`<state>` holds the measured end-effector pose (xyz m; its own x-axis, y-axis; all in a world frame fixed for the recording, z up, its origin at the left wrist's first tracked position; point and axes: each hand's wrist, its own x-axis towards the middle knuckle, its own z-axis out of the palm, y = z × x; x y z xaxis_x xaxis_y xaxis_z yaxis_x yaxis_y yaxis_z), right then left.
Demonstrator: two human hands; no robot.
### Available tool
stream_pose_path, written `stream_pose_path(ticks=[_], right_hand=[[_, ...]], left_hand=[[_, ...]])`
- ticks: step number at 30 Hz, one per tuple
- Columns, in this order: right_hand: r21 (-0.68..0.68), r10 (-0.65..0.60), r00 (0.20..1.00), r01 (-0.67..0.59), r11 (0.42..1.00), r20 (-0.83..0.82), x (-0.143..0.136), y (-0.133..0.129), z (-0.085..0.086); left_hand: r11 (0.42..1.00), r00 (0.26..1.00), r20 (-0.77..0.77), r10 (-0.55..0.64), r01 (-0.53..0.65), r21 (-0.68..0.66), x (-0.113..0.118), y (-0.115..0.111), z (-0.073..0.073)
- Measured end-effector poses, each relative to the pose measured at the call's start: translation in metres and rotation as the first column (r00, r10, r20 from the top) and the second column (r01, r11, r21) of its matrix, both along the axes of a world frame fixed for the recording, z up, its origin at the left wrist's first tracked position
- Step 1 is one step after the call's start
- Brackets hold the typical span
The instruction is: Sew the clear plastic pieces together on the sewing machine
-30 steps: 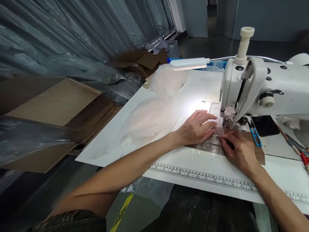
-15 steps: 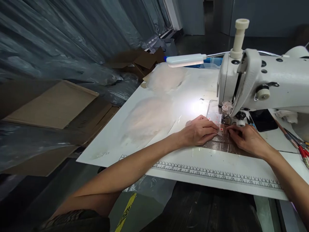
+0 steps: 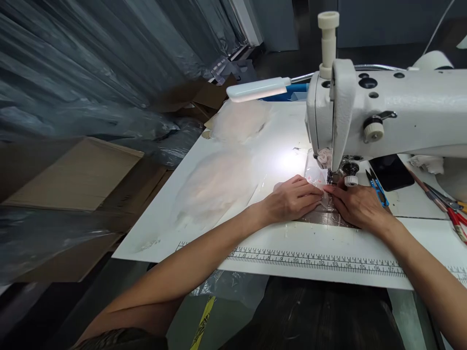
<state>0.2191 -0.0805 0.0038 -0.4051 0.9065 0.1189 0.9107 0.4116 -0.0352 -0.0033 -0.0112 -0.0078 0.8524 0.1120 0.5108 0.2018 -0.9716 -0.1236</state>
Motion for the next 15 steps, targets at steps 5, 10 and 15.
stream_pose_path(ticks=[5,10,15], right_hand=[[0.023,-0.014,0.996,0.016,1.000,-0.085,0.002,-0.003,-0.005],[0.005,0.019,0.967,-0.019,1.000,-0.255,0.009,-0.008,-0.009],[0.026,0.041,0.962,-0.036,0.999,-0.269,0.011,-0.009,-0.011]], left_hand=[[0.998,0.998,0.057,-0.023,0.020,0.052,0.000,0.000,0.003],[0.994,0.993,0.117,-0.005,-0.008,0.112,0.003,-0.002,0.004],[0.994,0.992,0.125,-0.001,-0.012,0.107,0.003,-0.003,0.002]])
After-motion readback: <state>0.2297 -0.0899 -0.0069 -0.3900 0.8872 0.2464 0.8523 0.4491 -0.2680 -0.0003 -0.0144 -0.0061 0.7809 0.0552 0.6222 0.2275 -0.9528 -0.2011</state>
